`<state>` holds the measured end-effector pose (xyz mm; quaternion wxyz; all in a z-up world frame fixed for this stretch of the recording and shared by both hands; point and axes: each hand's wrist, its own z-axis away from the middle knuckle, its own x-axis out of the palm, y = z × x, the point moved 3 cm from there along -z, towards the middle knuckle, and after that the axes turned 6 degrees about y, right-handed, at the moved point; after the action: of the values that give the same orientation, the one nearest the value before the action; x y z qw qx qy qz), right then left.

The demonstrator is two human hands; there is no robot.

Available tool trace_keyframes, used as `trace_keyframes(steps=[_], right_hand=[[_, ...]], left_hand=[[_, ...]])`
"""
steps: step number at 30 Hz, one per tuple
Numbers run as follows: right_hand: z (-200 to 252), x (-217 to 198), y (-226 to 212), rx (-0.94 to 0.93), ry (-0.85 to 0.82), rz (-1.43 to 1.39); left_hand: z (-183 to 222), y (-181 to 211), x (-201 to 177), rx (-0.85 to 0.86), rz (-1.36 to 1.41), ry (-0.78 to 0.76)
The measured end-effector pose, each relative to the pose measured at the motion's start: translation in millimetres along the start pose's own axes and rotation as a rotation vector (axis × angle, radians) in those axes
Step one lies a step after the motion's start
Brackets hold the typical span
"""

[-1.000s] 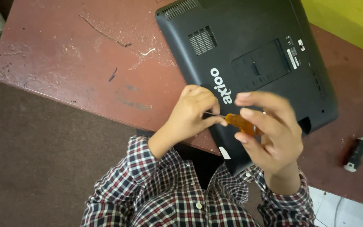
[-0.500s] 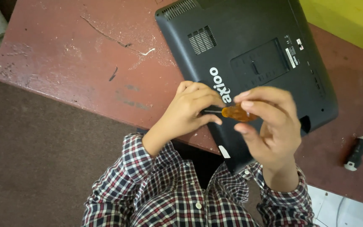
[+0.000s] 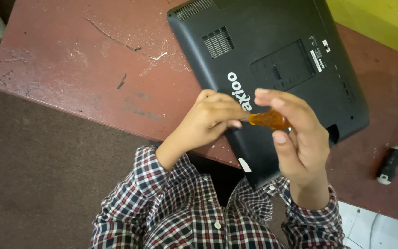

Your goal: Fastening screws on the back cover of an electronic device using a manual screwdriver.

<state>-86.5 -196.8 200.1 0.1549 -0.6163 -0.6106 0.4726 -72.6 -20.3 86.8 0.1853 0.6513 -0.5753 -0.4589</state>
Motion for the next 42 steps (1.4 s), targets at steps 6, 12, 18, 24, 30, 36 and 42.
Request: trace_keyframes(steps=[6, 12, 18, 24, 30, 36, 42], right_hand=[[4.5, 1.2, 4.1, 0.026, -0.063, -0.094], [-8.7, 3.2, 3.2, -0.086, -0.011, 0.098], [2.1, -0.3, 3.7, 0.022, -0.039, -0.013], [-0.7, 4.6, 4.0, -0.004, 0.116, 0.004], [-7.6, 8.5, 5.6, 0.063, 0.047, -0.083], [-1.1, 5.6, 12.5, 0.023, 0.127, -0.033], [8.9, 5.0, 14.2, 0.029, 0.104, 0.131]], left_hand=[[-2.9, 1.6, -0.7, -0.082, -0.049, 0.090], [-6.3, 3.5, -6.9, 0.006, -0.083, -0.022], [-2.7, 5.0, -5.2, 0.045, -0.070, 0.054], [-6.0, 11.5, -1.6, -0.003, -0.105, 0.037], [-2.5, 8.8, -3.9, 0.042, -0.056, -0.032], [-2.9, 5.8, -0.8, -0.042, -0.053, 0.074], [-2.9, 3.2, -5.0, -0.023, -0.074, 0.008]])
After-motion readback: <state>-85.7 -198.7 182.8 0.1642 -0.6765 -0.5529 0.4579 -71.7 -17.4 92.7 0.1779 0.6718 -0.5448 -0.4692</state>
